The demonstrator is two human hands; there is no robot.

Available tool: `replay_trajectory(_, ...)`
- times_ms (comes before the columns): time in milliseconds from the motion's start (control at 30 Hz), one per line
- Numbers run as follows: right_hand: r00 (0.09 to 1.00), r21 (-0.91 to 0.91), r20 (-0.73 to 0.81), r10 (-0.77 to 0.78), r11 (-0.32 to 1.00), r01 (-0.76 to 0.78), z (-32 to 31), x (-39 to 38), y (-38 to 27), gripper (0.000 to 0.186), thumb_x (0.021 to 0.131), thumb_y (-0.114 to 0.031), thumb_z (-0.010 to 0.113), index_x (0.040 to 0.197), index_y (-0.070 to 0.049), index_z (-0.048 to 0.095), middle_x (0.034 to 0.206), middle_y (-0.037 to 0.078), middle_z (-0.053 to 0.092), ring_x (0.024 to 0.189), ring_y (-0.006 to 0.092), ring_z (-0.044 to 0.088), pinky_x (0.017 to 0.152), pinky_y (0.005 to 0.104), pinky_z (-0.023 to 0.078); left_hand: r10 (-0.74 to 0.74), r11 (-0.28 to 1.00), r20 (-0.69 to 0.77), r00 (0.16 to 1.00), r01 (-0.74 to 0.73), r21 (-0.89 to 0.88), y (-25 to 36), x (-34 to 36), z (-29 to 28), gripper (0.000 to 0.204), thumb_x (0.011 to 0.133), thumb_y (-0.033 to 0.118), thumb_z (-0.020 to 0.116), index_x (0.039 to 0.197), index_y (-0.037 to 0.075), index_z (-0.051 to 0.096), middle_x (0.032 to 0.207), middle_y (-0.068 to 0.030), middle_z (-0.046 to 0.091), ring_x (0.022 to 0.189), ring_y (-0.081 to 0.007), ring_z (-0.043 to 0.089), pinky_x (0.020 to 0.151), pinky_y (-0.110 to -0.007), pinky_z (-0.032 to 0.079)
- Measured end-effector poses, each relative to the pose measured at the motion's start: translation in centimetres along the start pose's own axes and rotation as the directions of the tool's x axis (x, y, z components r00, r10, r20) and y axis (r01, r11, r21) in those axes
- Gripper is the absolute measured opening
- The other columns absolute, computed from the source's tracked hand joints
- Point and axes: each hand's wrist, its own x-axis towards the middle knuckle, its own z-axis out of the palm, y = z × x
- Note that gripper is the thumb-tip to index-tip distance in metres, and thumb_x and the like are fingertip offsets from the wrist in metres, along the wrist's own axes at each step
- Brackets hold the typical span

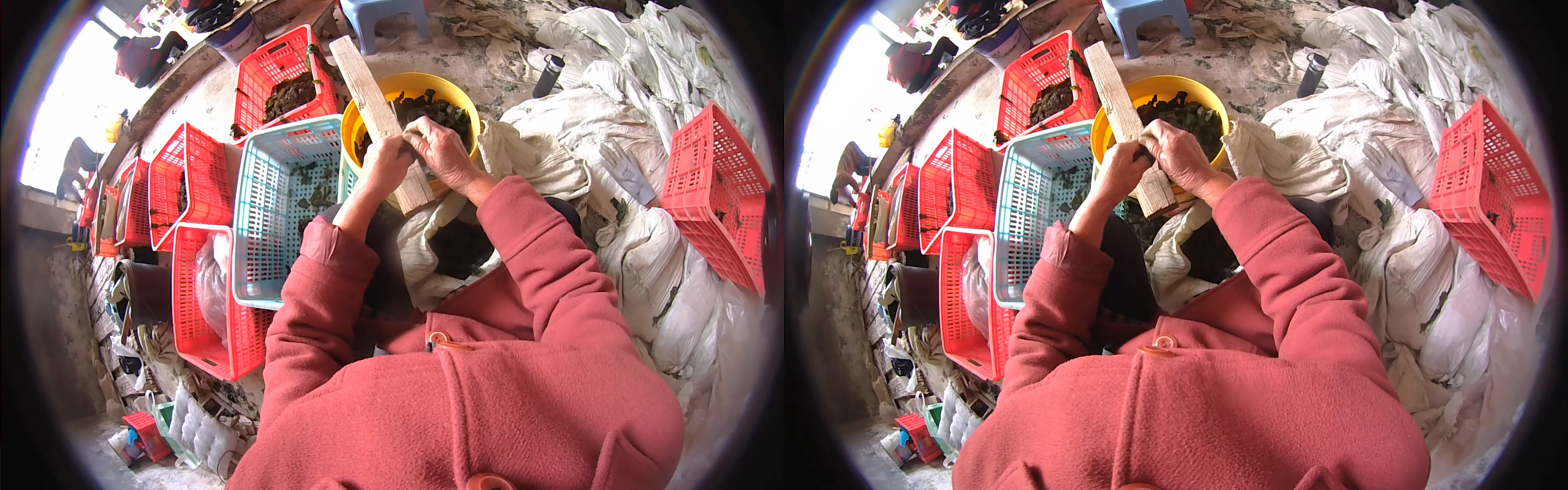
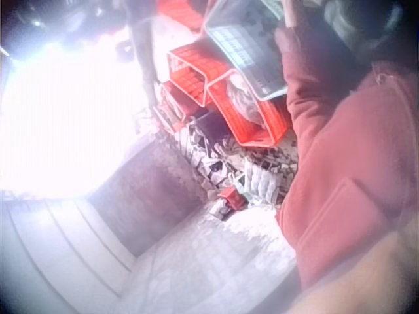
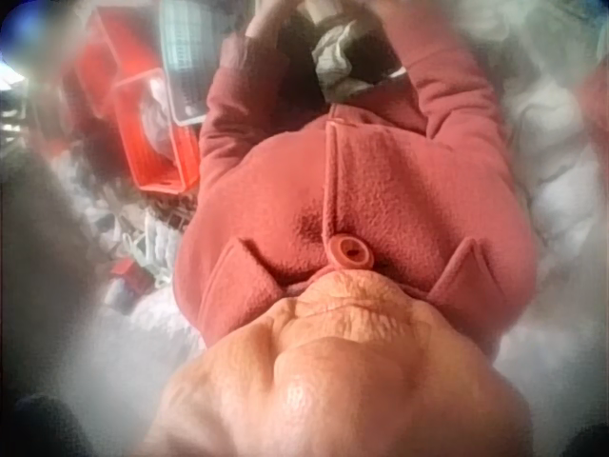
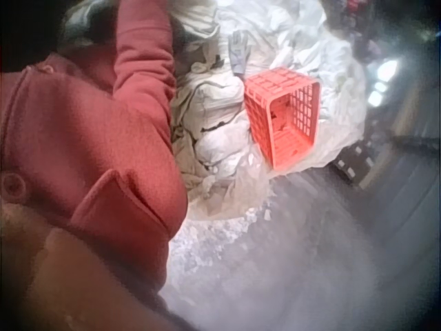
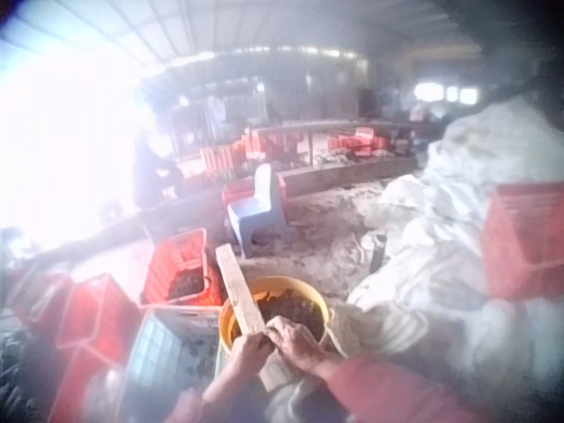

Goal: The person sits on the floor and repeatedly picks green leafy vegetables from a light blue basket, strips them by hand, and places the pieces into a yellow bucket. The process is continuous and repetitive.

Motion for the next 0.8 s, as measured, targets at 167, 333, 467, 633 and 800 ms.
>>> replay_trajectory(167,0.896,0.249,0.054,0.441,0.863,-0.44,-0.3,0.4,0.3,0.017,0.09,-0.014,0.067,0.095,0.0,0.058,0.069,0.008,0.064,0.055,0.0136,0.06,0.053,0.0297,0.049,0.03,0.998,-0.193,0.981,-0.019,0.06,0.9,-0.1,-0.6,0.015,0.077,0.013,0.067,0.088,0.002,0.064,0.071,-0.0147,0.065,0.066,-0.0296,0.065,0.066,-0.039,0.051)
replay_trajectory(333,0.824,0.545,0.205,0.528,0.638,-0.544,-1.3,0.5,-0.2,0.022,0.085,-0.017,0.075,0.091,-0.003,0.06,0.071,0.001,0.063,0.053,0.0045,0.052,0.047,0.0208,0.041,0.262,0.965,-0.292,0.92,-0.243,0.099,1.5,-0.2,-0.8,0.026,0.074,-0.001,0.063,0.1,0.003,0.061,0.092,-0.0132,0.066,0.084,-0.0257,0.066,0.074,-0.035,0.05)
replay_trajectory(467,0.809,0.55,0.233,0.539,0.613,-0.567,-1.4,0.5,0.4,0.019,0.085,-0.018,0.076,0.089,-0.004,0.064,0.07,0.0,0.062,0.053,0.004,0.049,0.046,0.0197,0.039,0.31,0.951,-0.219,0.925,-0.303,0.065,1.2,-0.2,-0.9,0.029,0.074,0.001,0.064,0.103,0.004,0.062,0.089,-0.0114,0.068,0.083,-0.0262,0.067,0.073,-0.034,0.051)
replay_trajectory(633,0.928,0.305,0.094,0.361,0.877,-0.372,-1.1,0.1,0.7,0.018,0.086,-0.021,0.073,0.088,-0.003,0.069,0.075,0.001,0.067,0.063,0.008,0.057,0.058,0.0236,0.047,0.212,0.972,-0.175,0.962,-0.226,-0.068,1.3,-0.3,-0.9,0.027,0.075,0.004,0.067,0.102,0.003,0.061,0.083,-0.0095,0.069,0.078,-0.0237,0.068,0.07,-0.033,0.052)
replay_trajectory(800,0.918,0.242,0.201,0.343,0.89,-0.386,-2.1,-0.2,-0.2,0.024,0.085,-0.021,0.074,0.097,0.0,0.07,0.083,0.004,0.07,0.078,0.01,0.062,0.073,0.0271,0.051,0.067,0.996,-0.138,0.988,-0.074,-0.045,1.4,-0.2,-1.2,0.024,0.076,0.004,0.069,0.097,0.001,0.059,0.077,-0.0083,0.068,0.069,-0.015,0.066,0.064,-0.028,0.051)
